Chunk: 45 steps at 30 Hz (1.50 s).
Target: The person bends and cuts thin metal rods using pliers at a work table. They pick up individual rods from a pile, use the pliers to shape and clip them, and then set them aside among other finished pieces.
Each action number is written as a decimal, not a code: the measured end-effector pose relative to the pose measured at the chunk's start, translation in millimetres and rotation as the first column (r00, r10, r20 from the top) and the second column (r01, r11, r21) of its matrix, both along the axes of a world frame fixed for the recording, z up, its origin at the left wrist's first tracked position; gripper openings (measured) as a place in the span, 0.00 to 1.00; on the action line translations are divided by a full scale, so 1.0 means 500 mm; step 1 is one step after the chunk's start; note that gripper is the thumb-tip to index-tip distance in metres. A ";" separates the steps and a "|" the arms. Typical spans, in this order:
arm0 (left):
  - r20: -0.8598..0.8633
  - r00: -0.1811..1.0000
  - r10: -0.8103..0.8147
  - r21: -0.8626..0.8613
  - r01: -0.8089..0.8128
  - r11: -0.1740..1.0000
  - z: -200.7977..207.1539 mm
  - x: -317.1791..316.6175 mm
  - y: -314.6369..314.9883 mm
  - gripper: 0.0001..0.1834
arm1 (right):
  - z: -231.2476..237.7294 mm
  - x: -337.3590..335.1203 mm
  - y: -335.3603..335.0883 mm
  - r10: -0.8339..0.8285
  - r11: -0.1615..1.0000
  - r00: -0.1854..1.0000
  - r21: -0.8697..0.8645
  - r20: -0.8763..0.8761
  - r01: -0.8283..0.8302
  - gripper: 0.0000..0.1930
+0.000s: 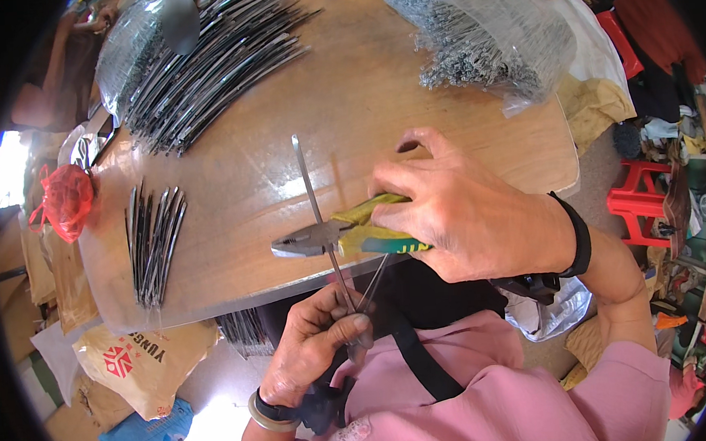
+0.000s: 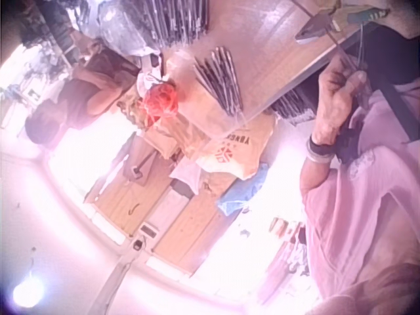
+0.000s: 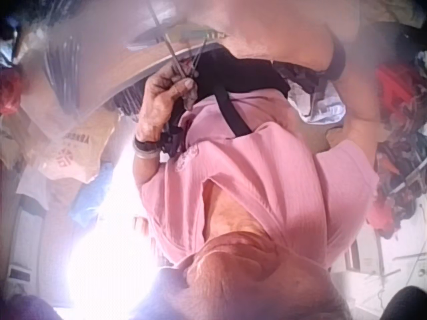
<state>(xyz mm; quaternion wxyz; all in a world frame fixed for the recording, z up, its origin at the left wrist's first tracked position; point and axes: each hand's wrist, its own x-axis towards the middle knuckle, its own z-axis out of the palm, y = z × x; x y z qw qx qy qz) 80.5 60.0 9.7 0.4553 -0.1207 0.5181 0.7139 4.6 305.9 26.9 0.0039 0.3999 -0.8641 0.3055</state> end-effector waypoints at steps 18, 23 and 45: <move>0.106 0.991 -0.083 0.035 0.079 0.996 0.037 -0.055 0.024 0.12 | 0.021 0.050 -0.011 0.024 0.999 0.999 -0.023 0.041 -0.024 0.11; 0.329 0.938 0.106 0.023 -0.120 0.992 0.014 -0.024 0.031 0.11 | -0.010 0.040 -0.030 0.010 0.996 1.000 -0.086 -0.029 -0.012 0.10; -0.394 0.842 0.368 -0.051 -0.420 0.906 0.008 0.006 0.061 0.07 | -0.007 0.119 0.024 -0.034 0.998 0.917 -0.041 0.397 0.054 0.18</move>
